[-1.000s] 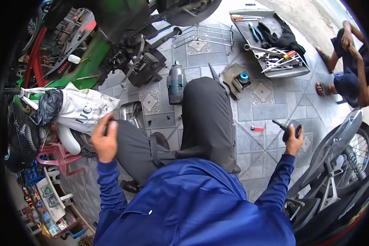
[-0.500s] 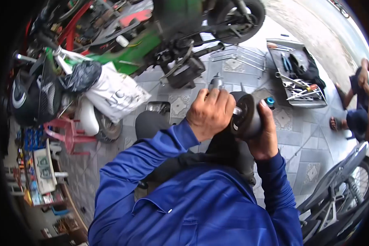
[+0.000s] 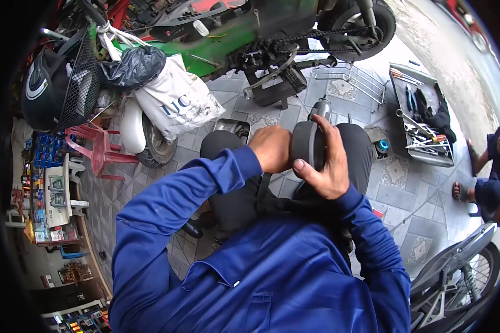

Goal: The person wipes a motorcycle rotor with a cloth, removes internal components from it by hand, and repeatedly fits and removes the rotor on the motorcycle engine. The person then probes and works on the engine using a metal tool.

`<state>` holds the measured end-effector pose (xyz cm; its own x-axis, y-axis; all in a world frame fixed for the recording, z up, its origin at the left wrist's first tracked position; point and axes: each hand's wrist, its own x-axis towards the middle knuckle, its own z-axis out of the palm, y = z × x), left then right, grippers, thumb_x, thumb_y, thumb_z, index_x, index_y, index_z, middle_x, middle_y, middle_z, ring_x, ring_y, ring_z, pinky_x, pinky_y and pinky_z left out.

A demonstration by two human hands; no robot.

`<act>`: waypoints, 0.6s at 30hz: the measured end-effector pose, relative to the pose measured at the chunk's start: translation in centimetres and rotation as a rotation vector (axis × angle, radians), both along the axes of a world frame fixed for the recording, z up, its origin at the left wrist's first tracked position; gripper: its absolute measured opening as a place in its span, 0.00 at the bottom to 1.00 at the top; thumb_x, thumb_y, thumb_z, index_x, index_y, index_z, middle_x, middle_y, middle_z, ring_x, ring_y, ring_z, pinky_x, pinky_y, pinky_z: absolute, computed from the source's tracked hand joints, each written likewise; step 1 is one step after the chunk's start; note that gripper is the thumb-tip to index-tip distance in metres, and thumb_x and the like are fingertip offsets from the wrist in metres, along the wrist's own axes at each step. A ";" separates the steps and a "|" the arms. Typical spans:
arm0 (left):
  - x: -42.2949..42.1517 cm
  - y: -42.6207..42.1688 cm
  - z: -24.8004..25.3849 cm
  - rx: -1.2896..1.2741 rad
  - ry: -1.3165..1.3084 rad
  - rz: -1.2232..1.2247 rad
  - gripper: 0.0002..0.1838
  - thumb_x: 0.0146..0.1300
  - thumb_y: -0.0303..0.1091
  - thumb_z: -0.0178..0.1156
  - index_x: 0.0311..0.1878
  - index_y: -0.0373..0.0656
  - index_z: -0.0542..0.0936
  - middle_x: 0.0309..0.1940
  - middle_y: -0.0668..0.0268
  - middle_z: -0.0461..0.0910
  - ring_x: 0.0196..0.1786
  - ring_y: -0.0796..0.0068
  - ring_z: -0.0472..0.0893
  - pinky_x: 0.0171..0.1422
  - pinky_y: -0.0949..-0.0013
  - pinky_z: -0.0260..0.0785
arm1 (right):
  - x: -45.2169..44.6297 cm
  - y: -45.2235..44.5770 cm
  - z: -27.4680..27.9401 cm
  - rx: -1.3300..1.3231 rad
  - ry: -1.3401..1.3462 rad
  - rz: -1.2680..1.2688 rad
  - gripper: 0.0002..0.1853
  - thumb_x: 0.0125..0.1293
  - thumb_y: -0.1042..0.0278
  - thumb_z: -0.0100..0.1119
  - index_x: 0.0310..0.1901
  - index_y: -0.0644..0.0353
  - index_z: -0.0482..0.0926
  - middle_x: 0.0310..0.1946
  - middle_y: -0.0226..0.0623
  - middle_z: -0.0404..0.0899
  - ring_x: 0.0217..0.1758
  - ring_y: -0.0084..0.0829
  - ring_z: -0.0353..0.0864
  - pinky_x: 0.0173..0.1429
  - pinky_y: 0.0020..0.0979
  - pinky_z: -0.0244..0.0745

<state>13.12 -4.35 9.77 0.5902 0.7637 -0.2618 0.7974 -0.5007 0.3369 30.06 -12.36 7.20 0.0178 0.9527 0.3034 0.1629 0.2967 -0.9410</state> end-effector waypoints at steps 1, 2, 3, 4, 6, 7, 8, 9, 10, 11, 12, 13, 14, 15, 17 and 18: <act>0.0 -0.4 -0.3 0.090 0.015 0.023 0.16 0.52 0.43 0.66 0.35 0.38 0.87 0.31 0.46 0.85 0.40 0.45 0.87 0.49 0.50 0.79 | -0.3 0.0 -0.4 -0.015 0.007 -0.028 0.50 0.56 0.42 0.71 0.72 0.67 0.63 0.57 0.49 0.72 0.63 0.42 0.73 0.70 0.39 0.65; 0.0 -0.6 -0.5 0.213 -0.029 0.008 0.11 0.52 0.40 0.65 0.28 0.41 0.85 0.28 0.51 0.85 0.37 0.50 0.88 0.44 0.50 0.79 | -0.6 0.6 -1.9 0.071 0.031 -0.085 0.45 0.61 0.44 0.67 0.71 0.67 0.63 0.54 0.47 0.74 0.56 0.37 0.77 0.64 0.36 0.71; -0.1 -0.1 -1.5 0.341 -0.065 -0.046 0.08 0.53 0.38 0.64 0.27 0.43 0.84 0.26 0.54 0.85 0.34 0.52 0.87 0.42 0.51 0.78 | -1.4 0.6 -2.5 -0.132 0.275 -0.104 0.40 0.65 0.44 0.64 0.68 0.66 0.66 0.50 0.43 0.75 0.51 0.33 0.77 0.57 0.33 0.73; -0.1 0.6 -2.7 0.468 -0.102 -0.097 0.06 0.54 0.36 0.63 0.26 0.45 0.82 0.25 0.56 0.85 0.32 0.55 0.87 0.40 0.52 0.76 | -2.0 0.6 -3.2 -0.336 0.519 -0.126 0.34 0.68 0.45 0.62 0.65 0.64 0.69 0.46 0.40 0.76 0.46 0.29 0.78 0.50 0.30 0.74; -0.1 1.3 -3.2 0.664 -0.095 -0.152 0.03 0.57 0.34 0.60 0.29 0.47 0.80 0.26 0.61 0.83 0.34 0.59 0.85 0.43 0.57 0.72 | -1.9 1.2 -2.8 -0.651 0.874 -0.014 0.28 0.72 0.36 0.50 0.51 0.56 0.77 0.35 0.34 0.80 0.30 0.29 0.80 0.30 0.28 0.73; -0.1 1.5 -2.4 0.775 -0.076 -0.242 0.04 0.58 0.34 0.59 0.31 0.47 0.79 0.27 0.62 0.82 0.37 0.61 0.85 0.45 0.58 0.70 | -2.2 1.0 -0.1 -0.813 1.035 0.044 0.32 0.72 0.30 0.44 0.48 0.54 0.78 0.32 0.34 0.81 0.25 0.32 0.81 0.25 0.28 0.73; 0.0 1.6 -1.7 0.883 -0.058 -0.330 0.04 0.60 0.34 0.58 0.32 0.46 0.78 0.29 0.64 0.81 0.41 0.62 0.84 0.48 0.58 0.68 | -2.1 0.9 0.1 -0.844 1.088 0.084 0.34 0.71 0.28 0.42 0.48 0.53 0.80 0.33 0.33 0.82 0.26 0.31 0.81 0.25 0.30 0.73; -0.1 1.5 -1.0 0.802 -0.049 -0.383 0.05 0.61 0.34 0.59 0.33 0.45 0.78 0.32 0.62 0.80 0.46 0.60 0.83 0.52 0.58 0.69 | -1.7 0.8 -0.2 -0.838 1.087 0.077 0.34 0.71 0.28 0.42 0.48 0.53 0.80 0.33 0.33 0.82 0.26 0.31 0.81 0.25 0.30 0.73; -0.4 0.8 -0.2 0.690 -0.060 -0.382 0.05 0.62 0.34 0.60 0.35 0.43 0.79 0.33 0.61 0.80 0.48 0.57 0.83 0.54 0.57 0.69 | -1.3 0.5 -0.9 -0.804 1.002 0.051 0.32 0.72 0.30 0.43 0.48 0.54 0.79 0.34 0.33 0.82 0.29 0.31 0.82 0.28 0.31 0.75; -0.9 0.2 0.6 0.578 -0.067 -0.379 0.06 0.62 0.34 0.61 0.37 0.42 0.81 0.35 0.59 0.81 0.50 0.55 0.83 0.56 0.56 0.70 | -0.9 0.6 -1.7 -0.770 0.918 0.028 0.30 0.73 0.32 0.45 0.49 0.54 0.79 0.35 0.33 0.83 0.33 0.31 0.84 0.32 0.31 0.77; -1.4 0.0 1.8 0.290 -0.135 -0.320 0.10 0.63 0.35 0.62 0.42 0.39 0.82 0.35 0.52 0.82 0.50 0.50 0.83 0.57 0.53 0.72 | -1.0 0.8 -1.9 -0.568 0.813 -0.014 0.26 0.75 0.40 0.49 0.54 0.58 0.77 0.41 0.34 0.83 0.41 0.30 0.84 0.44 0.29 0.78; -1.5 0.4 2.2 0.284 -0.133 -0.325 0.10 0.63 0.35 0.62 0.42 0.39 0.82 0.35 0.52 0.82 0.50 0.50 0.83 0.57 0.53 0.72 | -0.8 0.5 -1.9 -0.571 0.819 -0.020 0.26 0.75 0.40 0.49 0.54 0.58 0.77 0.41 0.34 0.83 0.41 0.30 0.84 0.44 0.29 0.78; -1.4 1.3 2.5 0.036 -0.112 -0.335 0.11 0.64 0.35 0.62 0.44 0.39 0.82 0.35 0.50 0.82 0.48 0.49 0.84 0.56 0.52 0.73 | -0.4 0.1 -1.6 -0.493 0.663 -0.017 0.25 0.75 0.45 0.50 0.58 0.60 0.75 0.44 0.35 0.82 0.44 0.29 0.82 0.48 0.28 0.76; -1.5 2.1 2.6 -0.207 -0.094 -0.338 0.12 0.64 0.36 0.62 0.46 0.39 0.82 0.35 0.48 0.83 0.47 0.48 0.84 0.54 0.51 0.75 | -0.1 0.0 -1.1 -0.413 0.501 -0.008 0.25 0.76 0.49 0.51 0.61 0.62 0.73 0.46 0.35 0.81 0.47 0.27 0.81 0.53 0.26 0.75; -1.7 2.0 2.7 -0.305 -0.164 -0.334 0.12 0.65 0.37 0.62 0.45 0.40 0.82 0.33 0.47 0.83 0.43 0.47 0.84 0.49 0.50 0.75 | -0.1 0.1 -1.1 -0.333 0.413 0.004 0.36 0.74 0.49 0.57 0.72 0.69 0.62 0.49 0.37 0.78 0.49 0.21 0.75 0.54 0.23 0.71; -1.7 0.9 2.5 -0.060 -0.132 -0.306 0.11 0.64 0.36 0.62 0.46 0.40 0.82 0.33 0.49 0.83 0.42 0.49 0.84 0.49 0.51 0.75 | -0.4 0.0 -0.9 -0.329 0.430 -0.033 0.35 0.74 0.49 0.57 0.71 0.68 0.64 0.48 0.36 0.78 0.48 0.21 0.75 0.52 0.23 0.71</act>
